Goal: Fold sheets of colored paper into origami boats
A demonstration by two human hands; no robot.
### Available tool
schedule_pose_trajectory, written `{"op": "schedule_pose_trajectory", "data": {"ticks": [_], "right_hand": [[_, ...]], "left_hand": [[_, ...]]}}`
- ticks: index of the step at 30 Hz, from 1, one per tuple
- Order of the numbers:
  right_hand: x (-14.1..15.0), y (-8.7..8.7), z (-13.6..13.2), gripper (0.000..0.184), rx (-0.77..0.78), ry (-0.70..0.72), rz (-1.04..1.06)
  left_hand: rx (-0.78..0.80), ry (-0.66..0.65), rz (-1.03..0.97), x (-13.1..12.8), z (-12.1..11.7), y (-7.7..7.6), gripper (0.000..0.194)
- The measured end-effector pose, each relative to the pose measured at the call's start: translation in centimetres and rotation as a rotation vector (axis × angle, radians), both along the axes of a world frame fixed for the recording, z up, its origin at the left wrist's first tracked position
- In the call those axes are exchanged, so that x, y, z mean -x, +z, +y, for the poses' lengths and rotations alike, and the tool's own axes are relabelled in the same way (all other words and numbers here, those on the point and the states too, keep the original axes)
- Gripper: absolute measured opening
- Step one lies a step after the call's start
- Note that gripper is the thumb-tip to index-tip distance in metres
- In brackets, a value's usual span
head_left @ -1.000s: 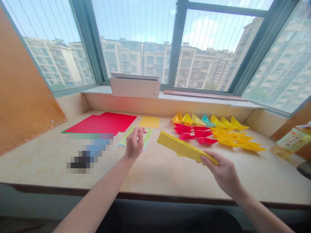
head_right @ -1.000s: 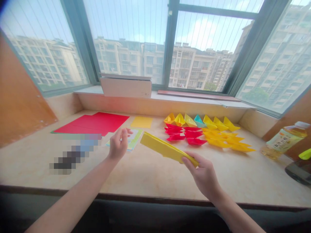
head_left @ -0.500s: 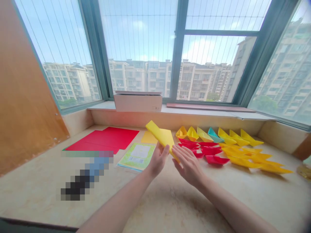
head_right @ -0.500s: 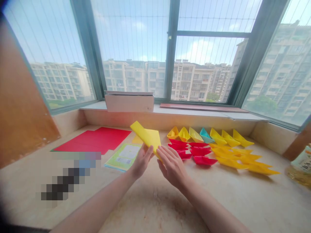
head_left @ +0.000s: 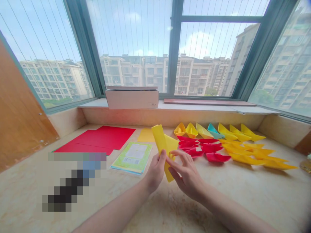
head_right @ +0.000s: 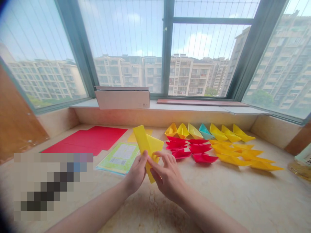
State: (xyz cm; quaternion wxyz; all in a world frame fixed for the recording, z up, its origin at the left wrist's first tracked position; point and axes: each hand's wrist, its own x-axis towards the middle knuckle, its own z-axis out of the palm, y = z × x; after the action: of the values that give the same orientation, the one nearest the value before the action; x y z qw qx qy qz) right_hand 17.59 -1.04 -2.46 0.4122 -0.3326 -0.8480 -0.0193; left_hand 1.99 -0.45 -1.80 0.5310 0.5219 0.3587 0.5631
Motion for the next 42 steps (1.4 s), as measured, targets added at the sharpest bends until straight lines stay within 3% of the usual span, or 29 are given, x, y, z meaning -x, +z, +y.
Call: {"op": "schedule_pose_trajectory", "data": {"ticks": [3, 6, 9, 12, 14, 17, 19, 22, 25, 28, 33, 38, 42], "right_hand": [[-0.4, 0.2, 0.5, 0.038, 0.006, -0.068, 0.100], [-0.8, 0.6, 0.9, 0.049, 0.152, -0.068, 0.423], [-0.8, 1.1, 0.8, 0.058, 0.550, 0.220, 0.711], [-0.8, 1.2, 0.6, 0.044, 0.849, 0.465, 0.746], [-0.8, 1.0, 0.6, 0.035, 0.822, 0.391, 0.719], [-1.2, 0.6, 0.8, 0.018, 0.528, 0.123, 0.630], [-1.4, 0.3, 0.9, 0.015, 0.326, 0.026, 0.549], [-1.6, -0.1, 1.0, 0.029, 0.102, 0.003, 0.372], [-1.7, -0.2, 1.1, 0.044, -0.067, -0.015, 0.166], [-2.2, 0.1, 1.3, 0.050, -0.129, -0.012, 0.047], [-3.0, 0.4, 1.2, 0.058, -0.032, 0.118, -0.051], [-3.0, 0.4, 1.2, 0.033, 0.282, 0.121, 0.326], [-2.9, 0.7, 1.5, 0.039, 0.594, 0.058, 0.470]], "left_hand": [[0.055, -0.007, -0.067, 0.0, 0.5, -0.3, 0.055], [0.061, -0.130, -0.110, 0.1, 0.4, -0.3, 0.055], [-0.004, -0.221, -0.031, 0.0, -0.2, 0.2, 0.058], [-0.088, -0.249, 0.041, -0.3, -0.7, 1.0, 0.059], [-0.146, -0.175, 0.028, -0.4, -0.6, 1.4, 0.052], [-0.209, -0.065, -0.062, -0.4, -0.2, 1.6, 0.043], [-0.204, -0.109, -0.144, -0.2, 0.0, 1.3, 0.056], [-0.144, -0.267, -0.271, -0.1, -0.3, 0.7, 0.076], [-0.076, -0.370, -0.395, 0.0, -0.7, 0.6, 0.069], [-0.027, -0.310, -0.473, 0.0, -0.7, 1.0, 0.058], [0.092, -0.127, -0.429, 0.2, -0.1, 1.3, 0.039], [0.087, -0.078, -0.300, 0.4, 0.3, 0.1, 0.035], [0.057, -0.135, -0.231, 0.5, -0.1, -0.4, 0.035]]}}
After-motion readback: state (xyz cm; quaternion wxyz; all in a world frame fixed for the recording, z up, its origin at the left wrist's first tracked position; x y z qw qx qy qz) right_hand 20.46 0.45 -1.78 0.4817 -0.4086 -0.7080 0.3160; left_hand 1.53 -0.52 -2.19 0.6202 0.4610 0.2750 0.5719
